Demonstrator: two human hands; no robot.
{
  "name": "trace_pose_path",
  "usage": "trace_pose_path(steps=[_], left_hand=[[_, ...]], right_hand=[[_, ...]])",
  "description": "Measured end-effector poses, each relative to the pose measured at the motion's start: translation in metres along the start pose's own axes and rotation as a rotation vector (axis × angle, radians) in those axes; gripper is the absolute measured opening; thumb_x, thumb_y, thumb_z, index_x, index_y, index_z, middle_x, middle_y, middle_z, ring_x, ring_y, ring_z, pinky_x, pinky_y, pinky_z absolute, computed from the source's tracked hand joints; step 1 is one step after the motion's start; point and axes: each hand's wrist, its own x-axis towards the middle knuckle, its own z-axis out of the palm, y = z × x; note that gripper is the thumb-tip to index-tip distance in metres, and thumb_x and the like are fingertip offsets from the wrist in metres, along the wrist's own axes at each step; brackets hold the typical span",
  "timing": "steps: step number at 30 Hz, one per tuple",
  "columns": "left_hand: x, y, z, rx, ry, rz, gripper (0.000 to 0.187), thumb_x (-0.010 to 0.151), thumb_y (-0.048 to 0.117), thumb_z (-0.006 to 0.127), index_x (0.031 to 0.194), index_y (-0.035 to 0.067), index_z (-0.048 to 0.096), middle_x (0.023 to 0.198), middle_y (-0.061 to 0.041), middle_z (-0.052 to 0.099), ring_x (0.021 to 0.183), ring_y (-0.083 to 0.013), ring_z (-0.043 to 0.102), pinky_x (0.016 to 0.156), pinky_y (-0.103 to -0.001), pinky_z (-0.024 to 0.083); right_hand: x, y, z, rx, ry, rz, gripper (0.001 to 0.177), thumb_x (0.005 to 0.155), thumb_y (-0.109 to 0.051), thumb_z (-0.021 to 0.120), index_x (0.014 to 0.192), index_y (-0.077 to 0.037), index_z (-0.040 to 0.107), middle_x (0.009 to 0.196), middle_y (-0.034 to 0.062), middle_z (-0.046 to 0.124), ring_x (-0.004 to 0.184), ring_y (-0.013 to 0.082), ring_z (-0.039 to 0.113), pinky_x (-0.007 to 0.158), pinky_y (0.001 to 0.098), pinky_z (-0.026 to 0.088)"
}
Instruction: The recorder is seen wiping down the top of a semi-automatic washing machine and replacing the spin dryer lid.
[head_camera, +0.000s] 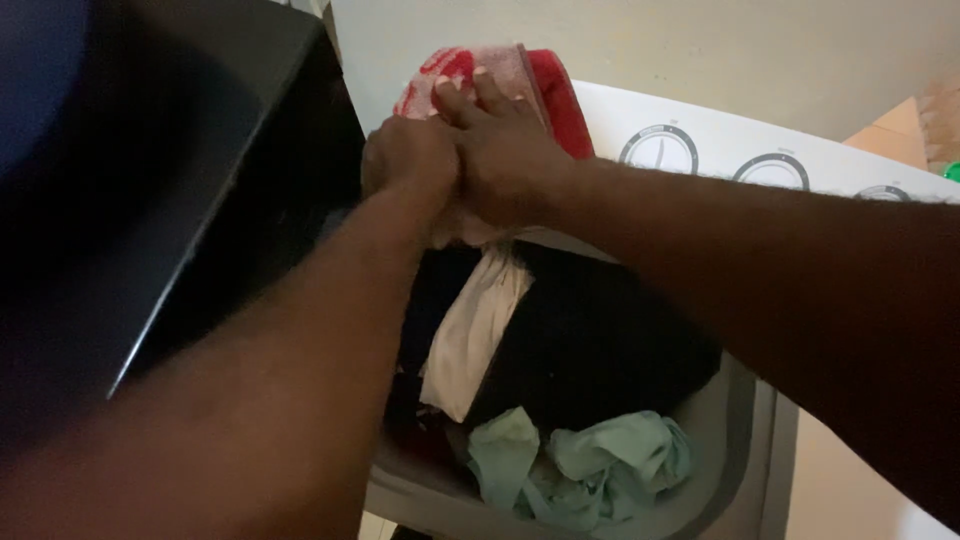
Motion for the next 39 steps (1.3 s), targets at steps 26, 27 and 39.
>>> trace_pose_path(steps=[26, 27, 39], left_hand=[[-0.044, 0.143, 0.003, 0.209, 0.018, 0.579, 0.056, 0.097, 0.031, 0.068, 0.144, 0.007, 0.049, 0.146, -0.016, 0.052, 0.14, -0.0313, 0.042, 0.116, -0.048, 0.033], [-0.047, 0.141, 0.002, 0.149, 0.012, 0.577, 0.055, 0.099, 0.038, 0.065, 0.142, 0.008, 0.05, 0.143, -0.015, 0.053, 0.139, -0.0304, 0.042, 0.115, -0.048, 0.033], [-0.06, 0.175, 0.029, 0.195, -0.142, 0.739, 0.106, 0.088, 0.038, 0.072, 0.161, 0.0, 0.005, 0.168, -0.025, 0.01, 0.15, -0.0433, 0.006, 0.119, -0.049, 0.012]], right_hand=[[-0.08, 0.15, 0.007, -0.049, 0.322, 0.468, 0.047, 0.082, -0.03, 0.079, 0.121, -0.004, 0.071, 0.1, 0.0173, 0.075, 0.089, 0.033, 0.072, 0.081, 0.0475, 0.06], [-0.075, 0.161, 0.028, -0.084, 0.684, 0.237, 0.061, 0.078, -0.023, 0.075, 0.131, 0.005, 0.062, 0.106, 0.0222, 0.073, 0.095, 0.0364, 0.072, 0.081, 0.0496, 0.059], [-0.12, 0.114, -0.028, 0.265, -0.007, 0.784, 0.029, 0.108, -0.017, 0.053, 0.13, -0.001, 0.063, 0.108, 0.0195, 0.072, 0.096, 0.031, 0.074, 0.089, 0.0467, 0.06]])
